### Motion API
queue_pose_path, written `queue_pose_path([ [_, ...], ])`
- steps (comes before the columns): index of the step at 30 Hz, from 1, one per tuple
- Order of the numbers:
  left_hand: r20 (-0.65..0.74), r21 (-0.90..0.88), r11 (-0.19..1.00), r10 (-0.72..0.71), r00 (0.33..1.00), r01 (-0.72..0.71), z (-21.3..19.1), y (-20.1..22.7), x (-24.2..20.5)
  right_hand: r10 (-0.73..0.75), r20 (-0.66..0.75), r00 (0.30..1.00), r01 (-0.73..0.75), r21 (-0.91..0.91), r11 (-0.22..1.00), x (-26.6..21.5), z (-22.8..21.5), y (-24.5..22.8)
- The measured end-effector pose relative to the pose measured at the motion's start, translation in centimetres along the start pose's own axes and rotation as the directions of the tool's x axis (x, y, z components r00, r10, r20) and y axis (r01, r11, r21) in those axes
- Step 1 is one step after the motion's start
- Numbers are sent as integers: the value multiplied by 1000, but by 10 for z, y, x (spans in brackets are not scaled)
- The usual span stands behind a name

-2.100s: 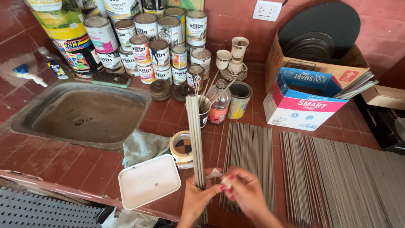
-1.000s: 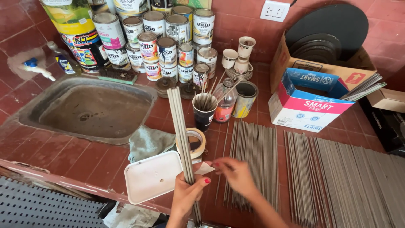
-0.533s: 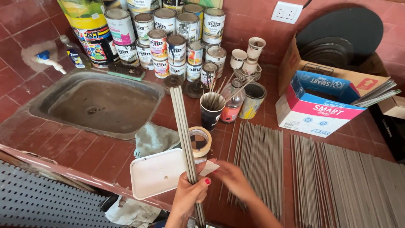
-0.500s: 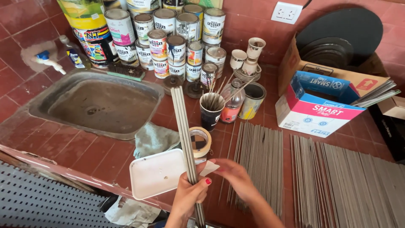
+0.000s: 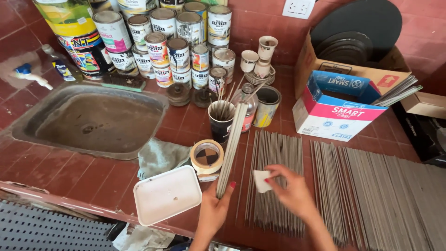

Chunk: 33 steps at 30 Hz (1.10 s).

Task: The person is organizing thin metal rods into bundles and securing them with adhesive tape.

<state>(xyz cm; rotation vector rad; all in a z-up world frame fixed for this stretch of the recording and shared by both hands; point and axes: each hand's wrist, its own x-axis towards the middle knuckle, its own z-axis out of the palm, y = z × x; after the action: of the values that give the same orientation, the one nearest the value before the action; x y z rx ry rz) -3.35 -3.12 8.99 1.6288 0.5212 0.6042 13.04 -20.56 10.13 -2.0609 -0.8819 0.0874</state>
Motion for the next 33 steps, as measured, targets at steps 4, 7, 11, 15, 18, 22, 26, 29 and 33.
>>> queue_pose_path([
  [4, 107, -65, 988, -129, 986, 137, 9, -18, 2, -83, 54, 995, 66, 269, 961, -3, -35, -41],
  [7, 158, -149, 985, -61, 986, 85, 26, -42, 2, -193, 106, 976, 177, 140, 974, -3, -49, -72],
  [11, 90, -382, 918, 152, 984, -107, 47, -52, 7, -250, 99, 963, 236, 129, 963, -6, -51, -85],
  [15, 15, -483, 859, 203, 979, -171, 51, -64, 13, -235, 90, 968, 221, 140, 965, -10, -48, -84],
  [18, 0, -370, 890, 285, 959, -265, 48, -78, 18, -234, 114, 966, 217, 148, 965, -9, -45, -78],
  [22, 35, -359, 889, 319, 947, -286, 51, -88, 17, -211, 136, 968, 193, 134, 972, -10, -47, -80],
  [26, 23, -331, 905, 292, 956, -269, 50, -86, 24, -207, 154, 966, 187, 131, 974, -9, -44, -76],
  [29, 26, -351, 898, 291, 956, -264, 48, -82, 26, -210, 174, 962, 185, 146, 972, -8, -42, -77],
  [33, 52, -355, 895, 306, 951, -269, 49, -89, 28, -250, 209, 945, 229, 120, 966, 0, -42, -86],
])
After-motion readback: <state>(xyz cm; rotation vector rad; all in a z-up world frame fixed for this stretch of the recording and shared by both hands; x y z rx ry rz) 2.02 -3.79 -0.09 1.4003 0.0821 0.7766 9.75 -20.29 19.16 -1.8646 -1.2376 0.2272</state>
